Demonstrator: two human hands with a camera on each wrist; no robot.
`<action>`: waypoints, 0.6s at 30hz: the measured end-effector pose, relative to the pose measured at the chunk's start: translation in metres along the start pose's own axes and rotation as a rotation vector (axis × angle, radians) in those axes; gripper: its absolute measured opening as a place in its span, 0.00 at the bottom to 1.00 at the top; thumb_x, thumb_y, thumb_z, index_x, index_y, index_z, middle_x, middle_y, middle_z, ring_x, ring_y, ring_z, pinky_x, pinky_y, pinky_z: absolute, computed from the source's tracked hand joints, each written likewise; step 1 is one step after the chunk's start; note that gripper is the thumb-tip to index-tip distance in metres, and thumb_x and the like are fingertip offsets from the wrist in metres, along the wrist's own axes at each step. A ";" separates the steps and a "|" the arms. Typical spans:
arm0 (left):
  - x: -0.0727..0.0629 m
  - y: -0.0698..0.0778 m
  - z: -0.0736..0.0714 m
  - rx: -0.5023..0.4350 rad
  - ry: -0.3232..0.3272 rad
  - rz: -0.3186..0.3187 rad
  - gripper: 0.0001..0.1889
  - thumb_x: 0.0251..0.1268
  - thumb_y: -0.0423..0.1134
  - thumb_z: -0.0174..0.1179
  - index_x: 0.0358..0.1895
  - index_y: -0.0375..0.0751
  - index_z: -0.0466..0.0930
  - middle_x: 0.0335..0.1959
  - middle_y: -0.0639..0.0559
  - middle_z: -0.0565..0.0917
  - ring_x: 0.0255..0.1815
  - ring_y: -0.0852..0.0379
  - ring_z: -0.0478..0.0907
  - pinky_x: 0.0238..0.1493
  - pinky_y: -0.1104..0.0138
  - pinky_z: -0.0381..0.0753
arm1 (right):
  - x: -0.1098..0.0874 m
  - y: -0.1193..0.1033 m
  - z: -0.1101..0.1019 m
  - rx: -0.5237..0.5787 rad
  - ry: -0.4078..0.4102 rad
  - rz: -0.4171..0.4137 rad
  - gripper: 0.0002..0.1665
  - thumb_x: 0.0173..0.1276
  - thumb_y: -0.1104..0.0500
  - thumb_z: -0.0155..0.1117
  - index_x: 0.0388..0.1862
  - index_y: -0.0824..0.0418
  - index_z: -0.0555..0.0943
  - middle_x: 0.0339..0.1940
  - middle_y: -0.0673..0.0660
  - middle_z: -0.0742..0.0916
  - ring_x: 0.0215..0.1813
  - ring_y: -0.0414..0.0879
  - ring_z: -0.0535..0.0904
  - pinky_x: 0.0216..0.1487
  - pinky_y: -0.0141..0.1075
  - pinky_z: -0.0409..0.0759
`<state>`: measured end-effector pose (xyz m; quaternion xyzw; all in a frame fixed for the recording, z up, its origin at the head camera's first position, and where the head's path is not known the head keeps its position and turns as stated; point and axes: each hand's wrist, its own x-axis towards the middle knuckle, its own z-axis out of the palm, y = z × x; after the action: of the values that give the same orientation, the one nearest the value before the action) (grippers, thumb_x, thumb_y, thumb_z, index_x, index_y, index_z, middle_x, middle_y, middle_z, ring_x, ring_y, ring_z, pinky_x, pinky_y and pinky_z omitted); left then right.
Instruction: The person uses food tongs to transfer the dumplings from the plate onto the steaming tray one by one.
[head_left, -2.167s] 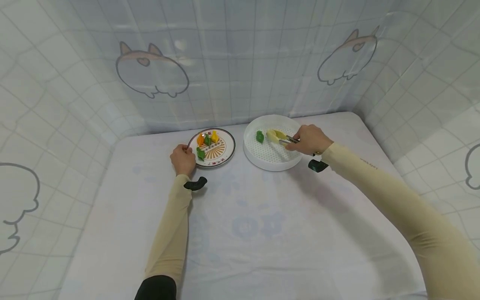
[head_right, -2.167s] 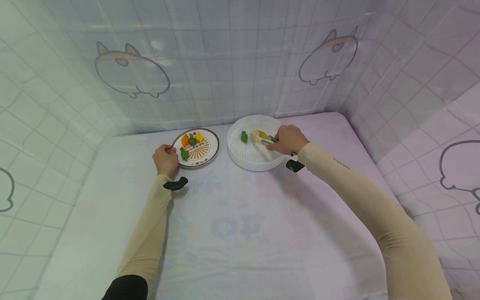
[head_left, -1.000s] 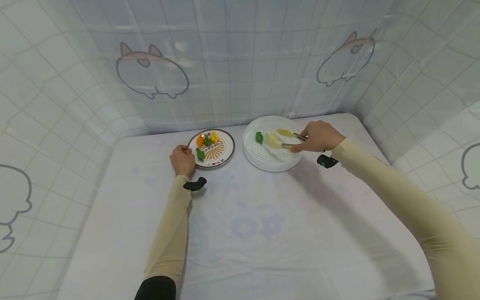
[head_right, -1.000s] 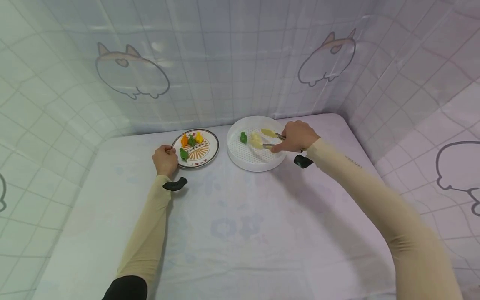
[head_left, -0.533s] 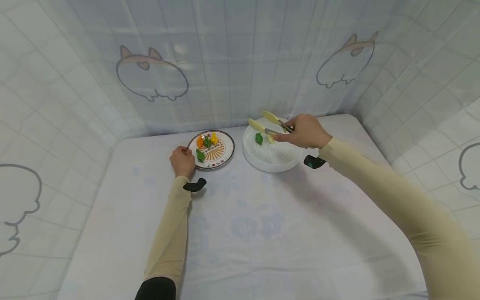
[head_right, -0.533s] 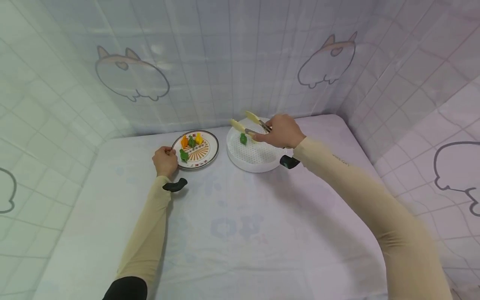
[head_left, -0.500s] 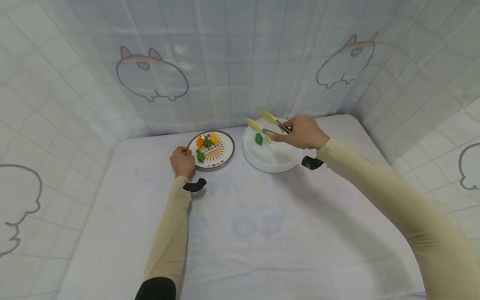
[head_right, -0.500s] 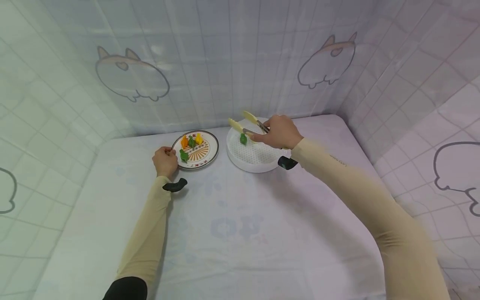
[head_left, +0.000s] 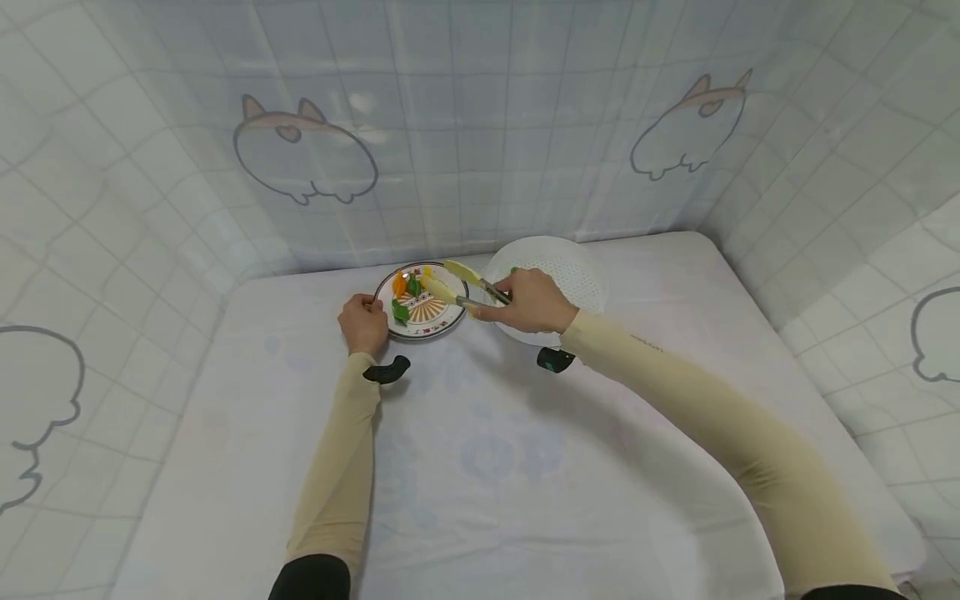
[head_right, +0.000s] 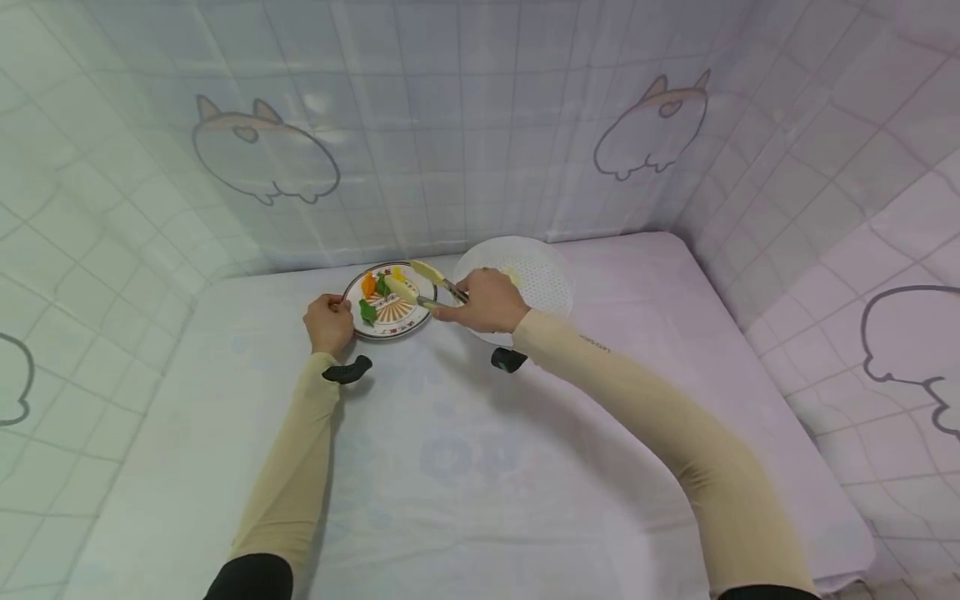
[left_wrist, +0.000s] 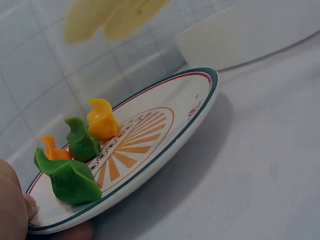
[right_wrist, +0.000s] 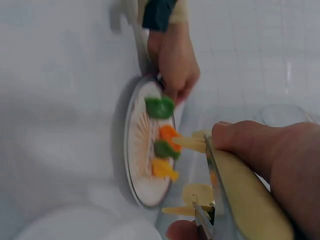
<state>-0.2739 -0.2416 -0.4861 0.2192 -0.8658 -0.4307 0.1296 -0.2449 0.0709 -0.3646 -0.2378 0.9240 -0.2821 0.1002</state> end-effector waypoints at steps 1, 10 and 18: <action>0.000 0.000 0.000 -0.004 -0.003 0.000 0.16 0.83 0.36 0.53 0.61 0.28 0.80 0.51 0.32 0.86 0.51 0.39 0.81 0.52 0.52 0.80 | 0.002 -0.002 0.004 0.004 -0.008 -0.002 0.30 0.70 0.35 0.72 0.53 0.59 0.91 0.21 0.48 0.85 0.28 0.43 0.74 0.33 0.35 0.69; 0.003 0.002 -0.001 -0.007 -0.009 -0.002 0.17 0.84 0.36 0.52 0.62 0.29 0.80 0.52 0.32 0.86 0.51 0.40 0.81 0.49 0.55 0.80 | 0.013 -0.017 0.031 0.031 -0.111 -0.013 0.33 0.70 0.35 0.72 0.61 0.57 0.89 0.17 0.45 0.78 0.25 0.40 0.69 0.28 0.33 0.66; 0.002 0.001 -0.001 -0.018 -0.006 0.018 0.16 0.83 0.36 0.53 0.61 0.29 0.81 0.50 0.32 0.86 0.47 0.40 0.82 0.46 0.57 0.79 | 0.023 -0.018 0.046 0.008 -0.131 0.000 0.39 0.68 0.33 0.72 0.65 0.59 0.86 0.21 0.46 0.82 0.24 0.40 0.70 0.28 0.32 0.66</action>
<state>-0.2759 -0.2430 -0.4843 0.2091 -0.8643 -0.4377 0.1329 -0.2436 0.0245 -0.3932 -0.2553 0.9144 -0.2697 0.1613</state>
